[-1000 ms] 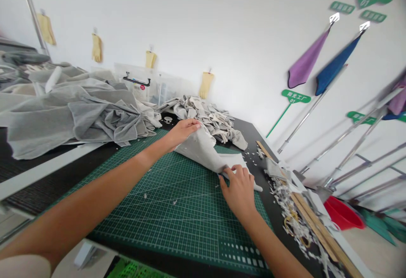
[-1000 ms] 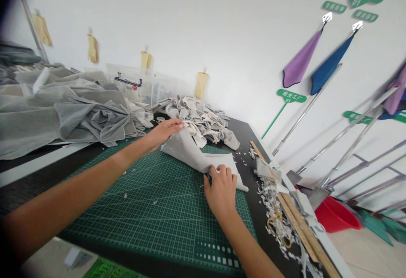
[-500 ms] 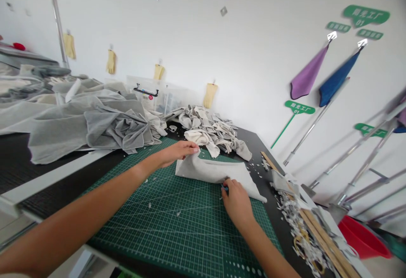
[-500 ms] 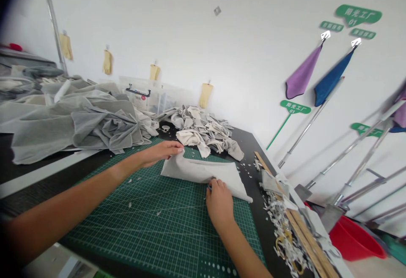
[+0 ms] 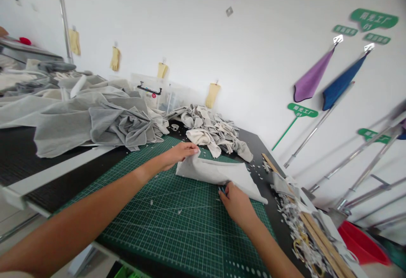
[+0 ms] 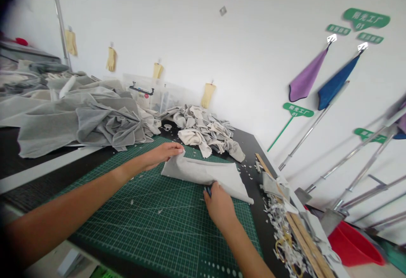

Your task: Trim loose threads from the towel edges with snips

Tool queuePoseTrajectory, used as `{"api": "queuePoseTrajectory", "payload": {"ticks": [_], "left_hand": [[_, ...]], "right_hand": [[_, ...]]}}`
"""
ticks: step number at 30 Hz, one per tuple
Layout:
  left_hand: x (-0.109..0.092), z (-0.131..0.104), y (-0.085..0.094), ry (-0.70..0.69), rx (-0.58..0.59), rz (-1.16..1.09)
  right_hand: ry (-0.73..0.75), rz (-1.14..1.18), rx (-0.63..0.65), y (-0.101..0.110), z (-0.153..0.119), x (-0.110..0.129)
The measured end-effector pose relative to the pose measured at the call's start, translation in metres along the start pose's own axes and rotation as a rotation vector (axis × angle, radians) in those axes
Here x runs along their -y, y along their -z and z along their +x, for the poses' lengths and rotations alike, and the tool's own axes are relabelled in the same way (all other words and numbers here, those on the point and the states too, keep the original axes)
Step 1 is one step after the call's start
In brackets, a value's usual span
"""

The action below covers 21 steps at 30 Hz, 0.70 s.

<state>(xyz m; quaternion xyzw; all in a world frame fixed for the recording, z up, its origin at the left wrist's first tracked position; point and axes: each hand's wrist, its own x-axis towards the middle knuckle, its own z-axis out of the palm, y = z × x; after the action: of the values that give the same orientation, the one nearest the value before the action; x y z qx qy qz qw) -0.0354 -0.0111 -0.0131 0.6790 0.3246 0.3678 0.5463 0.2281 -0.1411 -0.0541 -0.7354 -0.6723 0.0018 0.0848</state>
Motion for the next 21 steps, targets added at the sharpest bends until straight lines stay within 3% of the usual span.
{"api": "queuePoseTrajectory", "payload": {"ticks": [7, 10, 12, 15, 18, 21], "left_hand": [[0.008, 0.003, 0.005, 0.018, -0.017, -0.038], [0.010, 0.004, 0.005, 0.021, -0.016, -0.039], [0.011, 0.003, 0.004, 0.022, -0.018, -0.036], [0.011, 0.001, 0.002, 0.016, -0.017, -0.021], [0.014, -0.001, 0.000, 0.006, 0.001, -0.014], [0.020, -0.002, -0.005, -0.010, 0.015, -0.028]], "right_hand": [[-0.003, 0.062, 0.220, 0.012, 0.013, -0.017], [0.018, 0.064, 0.279, 0.025, 0.011, -0.028], [0.040, 0.121, 0.387, 0.040, 0.008, -0.032], [0.121, 0.415, 0.529, 0.067, 0.003, -0.024], [0.234, 0.835, 0.417, 0.081, 0.008, 0.002], [0.173, 1.285, 0.310, 0.067, 0.026, 0.032]]}}
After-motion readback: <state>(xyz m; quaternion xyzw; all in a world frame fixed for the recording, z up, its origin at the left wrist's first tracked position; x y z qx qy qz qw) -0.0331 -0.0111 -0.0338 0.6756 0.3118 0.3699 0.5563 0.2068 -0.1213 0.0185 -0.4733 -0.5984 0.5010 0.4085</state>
